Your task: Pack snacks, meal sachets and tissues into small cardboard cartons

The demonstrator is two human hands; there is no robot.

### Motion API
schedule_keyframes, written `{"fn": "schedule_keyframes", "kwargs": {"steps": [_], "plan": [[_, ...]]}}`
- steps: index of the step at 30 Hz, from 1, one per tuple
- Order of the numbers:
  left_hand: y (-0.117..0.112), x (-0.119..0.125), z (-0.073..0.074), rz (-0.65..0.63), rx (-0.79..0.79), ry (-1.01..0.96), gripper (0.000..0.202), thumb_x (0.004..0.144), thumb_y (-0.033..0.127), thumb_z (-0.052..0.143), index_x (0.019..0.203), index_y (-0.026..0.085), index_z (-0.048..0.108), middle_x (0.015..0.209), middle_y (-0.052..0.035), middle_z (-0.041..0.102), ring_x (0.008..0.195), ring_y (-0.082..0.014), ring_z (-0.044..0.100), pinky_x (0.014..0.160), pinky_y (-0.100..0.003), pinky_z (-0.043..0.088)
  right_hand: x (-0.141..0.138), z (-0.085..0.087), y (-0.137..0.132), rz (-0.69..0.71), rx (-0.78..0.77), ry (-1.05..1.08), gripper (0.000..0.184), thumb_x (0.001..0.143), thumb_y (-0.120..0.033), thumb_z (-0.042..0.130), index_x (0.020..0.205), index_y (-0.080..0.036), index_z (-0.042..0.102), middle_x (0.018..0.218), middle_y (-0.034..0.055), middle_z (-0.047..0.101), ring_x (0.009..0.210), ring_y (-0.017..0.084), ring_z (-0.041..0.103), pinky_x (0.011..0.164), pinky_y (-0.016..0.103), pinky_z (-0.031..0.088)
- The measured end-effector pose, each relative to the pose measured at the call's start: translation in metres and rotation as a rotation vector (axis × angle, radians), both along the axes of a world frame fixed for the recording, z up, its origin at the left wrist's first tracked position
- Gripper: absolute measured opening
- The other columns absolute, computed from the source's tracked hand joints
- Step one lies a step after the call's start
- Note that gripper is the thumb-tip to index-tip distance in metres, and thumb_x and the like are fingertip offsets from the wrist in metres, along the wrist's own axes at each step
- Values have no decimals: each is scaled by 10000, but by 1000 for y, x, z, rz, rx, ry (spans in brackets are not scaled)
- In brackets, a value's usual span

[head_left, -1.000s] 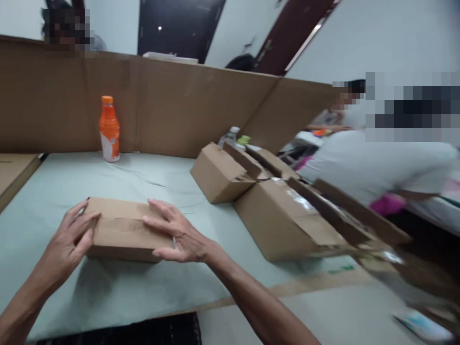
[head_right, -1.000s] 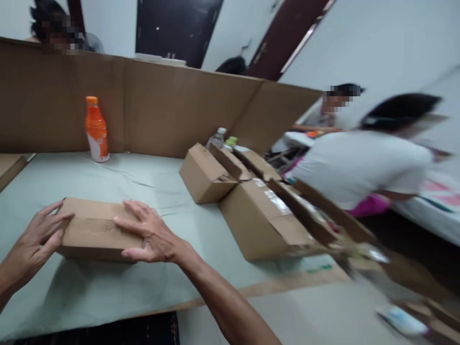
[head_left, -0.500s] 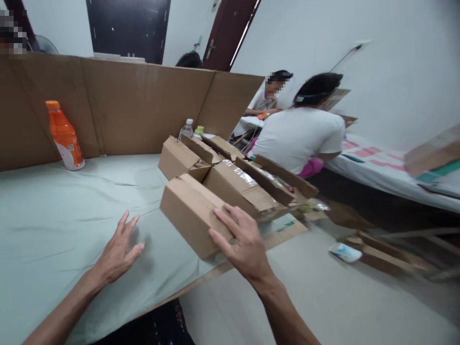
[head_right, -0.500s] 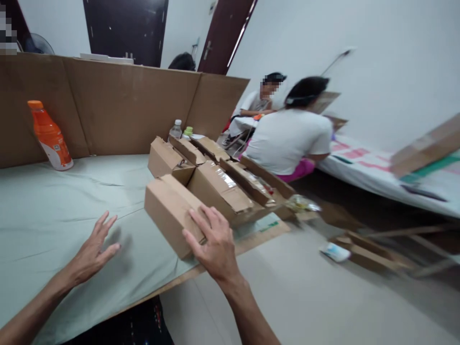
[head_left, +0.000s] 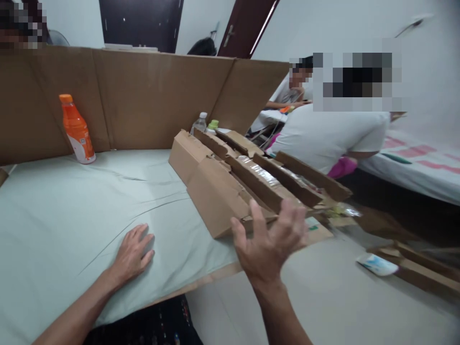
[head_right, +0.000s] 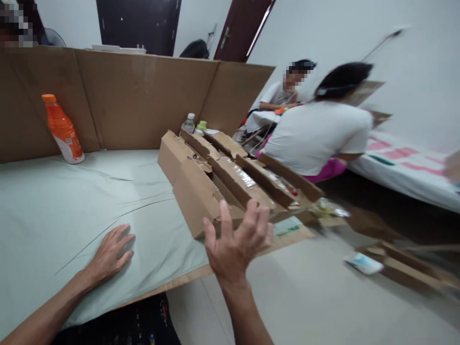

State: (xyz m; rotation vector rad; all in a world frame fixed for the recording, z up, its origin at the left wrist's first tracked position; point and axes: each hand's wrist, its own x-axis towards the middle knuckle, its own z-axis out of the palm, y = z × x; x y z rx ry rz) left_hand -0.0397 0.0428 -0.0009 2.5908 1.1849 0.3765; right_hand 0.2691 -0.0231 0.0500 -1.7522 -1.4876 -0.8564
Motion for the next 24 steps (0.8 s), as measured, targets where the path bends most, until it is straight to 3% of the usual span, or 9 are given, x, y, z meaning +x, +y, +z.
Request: {"fn": "schedule_keyframes", "kwargs": {"steps": [3, 6, 9, 13, 16, 24], "plan": [[-2, 4, 1, -7, 3, 34, 392, 955, 238, 587, 1342, 190, 626, 1565, -182, 505, 1477, -360, 448, 1197, -580, 410, -36, -13, -15, 266, -47, 12, 628, 931, -179, 643, 1524, -310, 485, 1738, 115, 222, 1541, 466, 294, 1166, 704, 331], [-6, 8, 1, -12, 6, 78, 440, 975, 302, 590, 1399, 183, 592, 1596, -200, 468, 1496, -373, 417, 1223, -603, 351, -70, -41, -6, 465, -307, 74, 369, 973, -201, 555, 1327, -248, 646, 1622, 150, 454, 1493, 374, 421, 1144, 596, 410], [-14, 10, 1, -27, 4, 134, 540, 1009, 415, 568, 1489, 171, 528, 1641, -207, 408, 1540, -373, 359, 1260, -601, 279, -87, -78, 13, 414, -547, 103, 384, 1006, -267, 474, 1327, -191, 671, 1509, 197, 574, 1437, 349, 492, 1106, 560, 449], [-33, 11, 3, -29, 3, 190, 659, 1026, 536, 522, 1548, 137, 473, 1653, -241, 373, 1564, -404, 309, 1266, -621, 232, -85, -110, 22, 383, -632, 62, 456, 1027, -307, 408, 1405, -190, 636, 1497, 191, 591, 1413, 342, 517, 1115, 570, 434], [-53, 12, 4, -24, 9, 209, 703, 1017, 595, 511, 1564, 158, 458, 1656, -237, 369, 1564, -422, 300, 1256, -642, 230, -79, -115, 16, 383, -656, 17, 475, 1039, -321, 387, 1430, -187, 621, 1518, 189, 576, 1426, 337, 507, 1128, 562, 425], [-104, 5, 3, -9, 31, 243, 706, 1024, 610, 483, 1586, 186, 426, 1665, -213, 368, 1562, -422, 304, 1252, -667, 230, -83, -106, -4, 323, -688, 26, 491, 1055, -348, 401, 1455, -153, 607, 1537, 209, 553, 1433, 369, 495, 1138, 593, 394]]}}
